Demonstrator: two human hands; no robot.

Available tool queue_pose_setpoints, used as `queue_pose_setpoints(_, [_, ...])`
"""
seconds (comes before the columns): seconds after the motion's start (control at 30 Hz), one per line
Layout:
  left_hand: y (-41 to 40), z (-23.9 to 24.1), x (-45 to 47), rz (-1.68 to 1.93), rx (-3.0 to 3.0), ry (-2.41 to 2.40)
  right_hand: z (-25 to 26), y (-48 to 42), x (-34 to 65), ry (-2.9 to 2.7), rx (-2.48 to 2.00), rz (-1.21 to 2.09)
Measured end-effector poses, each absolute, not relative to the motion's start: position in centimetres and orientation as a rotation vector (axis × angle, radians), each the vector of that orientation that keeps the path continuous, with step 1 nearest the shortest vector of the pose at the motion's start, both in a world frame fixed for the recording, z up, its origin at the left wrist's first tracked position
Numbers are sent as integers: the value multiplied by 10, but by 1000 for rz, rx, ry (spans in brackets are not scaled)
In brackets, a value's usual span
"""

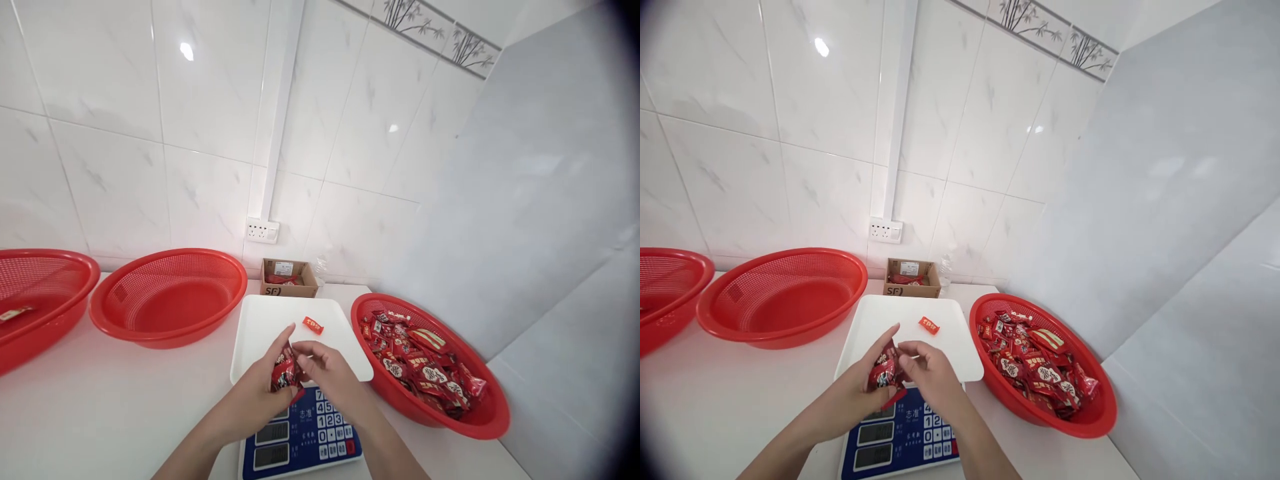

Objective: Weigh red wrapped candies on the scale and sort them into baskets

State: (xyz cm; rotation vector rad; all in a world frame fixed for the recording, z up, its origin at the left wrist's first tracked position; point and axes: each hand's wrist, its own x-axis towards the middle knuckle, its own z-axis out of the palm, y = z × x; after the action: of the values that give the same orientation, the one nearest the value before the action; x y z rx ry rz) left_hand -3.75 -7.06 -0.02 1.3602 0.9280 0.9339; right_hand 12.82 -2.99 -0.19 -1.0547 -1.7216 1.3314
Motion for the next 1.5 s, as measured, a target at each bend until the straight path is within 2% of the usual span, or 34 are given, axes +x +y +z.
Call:
queue_pose_setpoints(0.33, [-72,-5,-30,900,1438,974,-11,-39,125,-1608,-1083,1292])
queue_pose_setpoints(0.6, [-68,1,-40,958,1471,1179,-9,-19,147,-1539,-1170,989])
queue_pose_setpoints(0.8, [-63,1,-48,1050,1489,1237,-19,-9,164,-1897,-1472,500])
queue_pose_setpoints(0.87, [-63,1,-49,1059,1502,1233,-24,-7,164,-2012,-1490,454])
queue_pose_setpoints(1.07, [-64,2,-51,1090,1509,1239,-36,11,158,-2250,-1495,541])
queue_pose_setpoints(1.33, [-63,0,-53,1069,1533,1266,-22,29,147,-2179,-1389,537])
queue_pose_setpoints(1.4, [-62,-1,-52,1088,1526,1236,-16,15,141,-2086,-1271,656])
queue_pose_setpoints(1.5, [-61,0,-50,1104,1505,1194,-10,-10,131,-1928,-1031,1121])
